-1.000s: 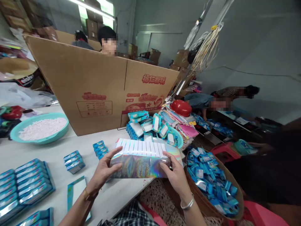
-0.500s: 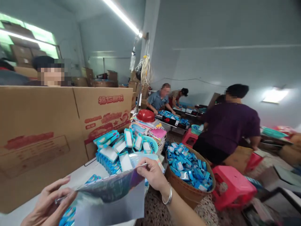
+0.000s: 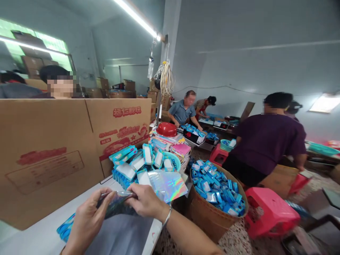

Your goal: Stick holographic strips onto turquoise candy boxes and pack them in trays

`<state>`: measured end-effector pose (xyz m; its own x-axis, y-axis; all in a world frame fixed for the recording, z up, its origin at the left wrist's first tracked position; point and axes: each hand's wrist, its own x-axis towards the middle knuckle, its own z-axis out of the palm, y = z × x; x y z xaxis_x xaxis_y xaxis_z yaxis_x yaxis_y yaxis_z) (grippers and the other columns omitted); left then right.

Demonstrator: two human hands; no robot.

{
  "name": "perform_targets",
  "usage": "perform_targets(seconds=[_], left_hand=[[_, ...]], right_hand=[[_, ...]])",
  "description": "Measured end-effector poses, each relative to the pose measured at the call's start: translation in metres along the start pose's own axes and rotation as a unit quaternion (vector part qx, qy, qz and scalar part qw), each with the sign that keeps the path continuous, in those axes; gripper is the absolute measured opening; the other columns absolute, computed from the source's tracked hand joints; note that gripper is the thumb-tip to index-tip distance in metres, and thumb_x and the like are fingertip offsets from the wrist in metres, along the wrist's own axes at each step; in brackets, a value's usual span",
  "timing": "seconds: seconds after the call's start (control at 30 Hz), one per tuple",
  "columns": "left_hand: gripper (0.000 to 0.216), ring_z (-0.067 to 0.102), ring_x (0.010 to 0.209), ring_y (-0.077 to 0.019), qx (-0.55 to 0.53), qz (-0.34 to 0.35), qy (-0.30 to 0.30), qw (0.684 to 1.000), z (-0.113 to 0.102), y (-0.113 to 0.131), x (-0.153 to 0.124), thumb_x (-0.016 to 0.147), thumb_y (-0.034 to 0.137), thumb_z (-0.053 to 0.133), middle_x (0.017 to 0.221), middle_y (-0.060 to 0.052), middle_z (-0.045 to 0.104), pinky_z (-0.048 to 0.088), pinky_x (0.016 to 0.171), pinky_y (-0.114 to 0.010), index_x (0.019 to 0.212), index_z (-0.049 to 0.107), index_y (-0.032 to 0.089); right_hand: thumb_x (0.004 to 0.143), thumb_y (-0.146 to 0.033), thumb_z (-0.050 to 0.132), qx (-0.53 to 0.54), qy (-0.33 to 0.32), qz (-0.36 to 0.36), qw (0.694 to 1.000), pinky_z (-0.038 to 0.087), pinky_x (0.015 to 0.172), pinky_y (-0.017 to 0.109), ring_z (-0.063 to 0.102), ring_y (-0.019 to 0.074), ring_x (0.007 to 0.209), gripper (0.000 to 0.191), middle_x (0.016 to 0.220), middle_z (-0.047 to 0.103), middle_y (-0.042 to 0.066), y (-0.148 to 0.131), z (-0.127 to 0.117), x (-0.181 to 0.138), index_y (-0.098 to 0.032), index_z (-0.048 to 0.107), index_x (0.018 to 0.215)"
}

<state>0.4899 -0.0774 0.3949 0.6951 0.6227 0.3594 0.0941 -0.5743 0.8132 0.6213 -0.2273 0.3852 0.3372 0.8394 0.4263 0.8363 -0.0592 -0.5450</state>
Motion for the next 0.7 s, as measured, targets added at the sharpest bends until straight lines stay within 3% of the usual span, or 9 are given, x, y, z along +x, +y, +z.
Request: perform_targets(seconds=[0.1, 0.17, 0.23, 0.3, 0.4, 0.57, 0.7], left_hand=[[0.042, 0.062, 0.070, -0.0202, -0.087, -0.069, -0.063, 0.992, -0.009, 0.002, -0.006, 0.074, 0.059, 0.064, 0.075, -0.003, 0.069, 0.049, 0.062, -0.025, 0.086, 0.068, 0.019], [0.044, 0.061, 0.069, -0.0200, -0.181, -0.118, -0.138, 0.967, -0.011, 0.002, -0.013, 0.077, 0.060, 0.062, 0.074, -0.004, 0.068, 0.049, 0.062, -0.026, 0.085, 0.068, 0.016], [0.047, 0.057, 0.062, -0.0175, -0.254, -0.159, -0.173, 0.938, -0.008, 0.000, -0.020, 0.079, 0.060, 0.059, 0.069, -0.004, 0.065, 0.047, 0.058, -0.026, 0.076, 0.066, 0.014], [0.050, 0.048, 0.052, -0.0122, -0.279, -0.185, -0.144, 0.931, -0.003, -0.005, -0.027, 0.081, 0.061, 0.057, 0.059, -0.001, 0.057, 0.040, 0.051, -0.023, 0.067, 0.061, 0.014], [0.050, 0.033, 0.047, -0.0078, -0.257, -0.186, -0.058, 0.947, 0.006, -0.014, -0.035, 0.082, 0.061, 0.055, 0.052, 0.004, 0.041, 0.027, 0.045, -0.020, 0.062, 0.052, 0.016], [0.048, 0.031, 0.053, -0.0089, -0.209, -0.143, 0.015, 0.967, 0.011, -0.012, -0.043, 0.086, 0.057, 0.050, 0.056, 0.005, 0.036, 0.025, 0.050, -0.022, 0.059, 0.040, 0.019], [0.047, 0.029, 0.056, -0.0095, -0.182, -0.129, 0.047, 0.974, 0.009, -0.009, -0.045, 0.087, 0.055, 0.049, 0.059, 0.004, 0.032, 0.024, 0.052, -0.023, 0.059, 0.036, 0.019]], right_hand=[[0.083, -0.025, 0.066, 0.066, -0.035, 0.014, 0.997, 0.041, 0.062, 0.019, 0.061, 0.0128, 0.071, 0.017, 0.080, 0.066, -0.004, 0.007, -0.006, -0.001, -0.024, 0.062, 0.100], [0.084, -0.021, 0.065, 0.106, -0.076, 0.031, 0.991, 0.039, 0.059, 0.019, 0.061, 0.0122, 0.067, 0.022, 0.074, 0.064, -0.006, 0.008, -0.014, -0.002, -0.025, 0.062, 0.106], [0.085, -0.021, 0.063, 0.134, -0.117, 0.027, 0.984, 0.040, 0.058, 0.019, 0.060, 0.0121, 0.064, 0.028, 0.071, 0.063, -0.006, 0.007, -0.017, 0.000, -0.025, 0.062, 0.113], [0.086, -0.024, 0.063, 0.143, -0.118, 0.003, 0.983, 0.044, 0.063, 0.021, 0.062, 0.0134, 0.071, 0.031, 0.079, 0.065, -0.003, 0.004, -0.013, 0.003, -0.025, 0.061, 0.117], [0.090, -0.028, 0.060, 0.119, -0.049, -0.042, 0.991, 0.048, 0.078, 0.026, 0.062, 0.0165, 0.089, 0.026, 0.099, 0.066, 0.004, -0.004, 0.008, 0.005, -0.023, 0.063, 0.116], [0.096, -0.025, 0.050, 0.006, 0.067, -0.115, 0.991, 0.048, 0.082, 0.032, 0.059, 0.0192, 0.090, 0.022, 0.095, 0.064, 0.007, -0.010, 0.045, 0.006, -0.022, 0.067, 0.110], [0.093, -0.020, 0.053, -0.063, 0.101, -0.172, 0.978, 0.048, 0.081, 0.036, 0.057, 0.0215, 0.091, 0.029, 0.099, 0.064, 0.009, -0.009, 0.049, 0.001, -0.022, 0.064, 0.121]])
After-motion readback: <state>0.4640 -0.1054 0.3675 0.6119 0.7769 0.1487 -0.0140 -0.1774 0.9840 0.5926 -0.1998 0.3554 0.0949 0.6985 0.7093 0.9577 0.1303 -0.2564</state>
